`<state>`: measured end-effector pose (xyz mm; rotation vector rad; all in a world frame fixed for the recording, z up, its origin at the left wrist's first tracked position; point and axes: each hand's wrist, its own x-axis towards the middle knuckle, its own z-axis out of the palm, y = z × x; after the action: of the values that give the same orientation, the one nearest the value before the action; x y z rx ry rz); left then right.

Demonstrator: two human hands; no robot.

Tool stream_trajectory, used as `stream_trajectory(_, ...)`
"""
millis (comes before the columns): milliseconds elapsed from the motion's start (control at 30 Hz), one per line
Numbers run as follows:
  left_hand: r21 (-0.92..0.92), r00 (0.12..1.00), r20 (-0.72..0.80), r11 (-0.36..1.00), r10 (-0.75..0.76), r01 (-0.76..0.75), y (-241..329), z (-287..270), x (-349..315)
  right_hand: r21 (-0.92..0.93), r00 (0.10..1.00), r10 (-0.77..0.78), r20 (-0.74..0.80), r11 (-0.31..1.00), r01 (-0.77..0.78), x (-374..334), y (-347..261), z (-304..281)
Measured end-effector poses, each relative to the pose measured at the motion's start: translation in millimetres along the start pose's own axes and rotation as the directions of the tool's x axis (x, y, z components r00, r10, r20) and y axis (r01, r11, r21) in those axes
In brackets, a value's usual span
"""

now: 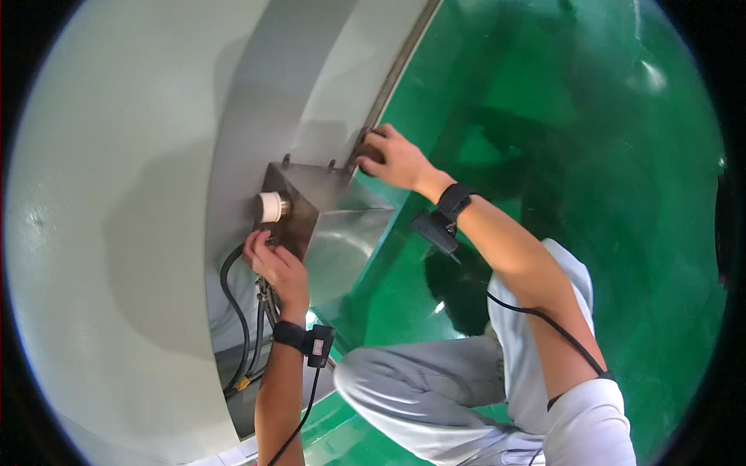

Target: The person wipes the underside and side panels of a white industrial machine with a brown cloth. They repeatedly fold the cloth and continue wiping different sections of the machine's lower housing.

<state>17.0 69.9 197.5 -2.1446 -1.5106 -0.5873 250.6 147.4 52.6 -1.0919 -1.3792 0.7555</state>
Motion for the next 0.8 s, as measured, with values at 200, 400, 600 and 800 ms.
stream_trajectory(200, 0.004, 0.999, -0.049, 1.0, -0.008, 0.008, 1, 9, 2, 0.069, 0.999, 0.036, -0.022, 0.997, -0.034, 23, 20, -6)
stream_trajectory(400, 0.092, 0.995, -0.085, 0.995, 0.05, -0.042, -4, 6, 2, 0.108, 0.973, 0.225, -0.057, 0.97, -0.218, 32, 8, -66)
stream_trajectory(600, 0.106, 0.998, -0.054, 0.994, -0.035, 0.04, -2, 6, -5, -0.176, 0.907, 0.324, 0.269, 0.942, -0.284, 35, -26, -107)
stream_trajectory(800, 0.144, 0.992, -0.11, 0.987, -0.062, 0.078, -3, 12, -3, -0.538, 0.947, 0.091, 0.308, 0.838, 0.094, 58, -26, -103)
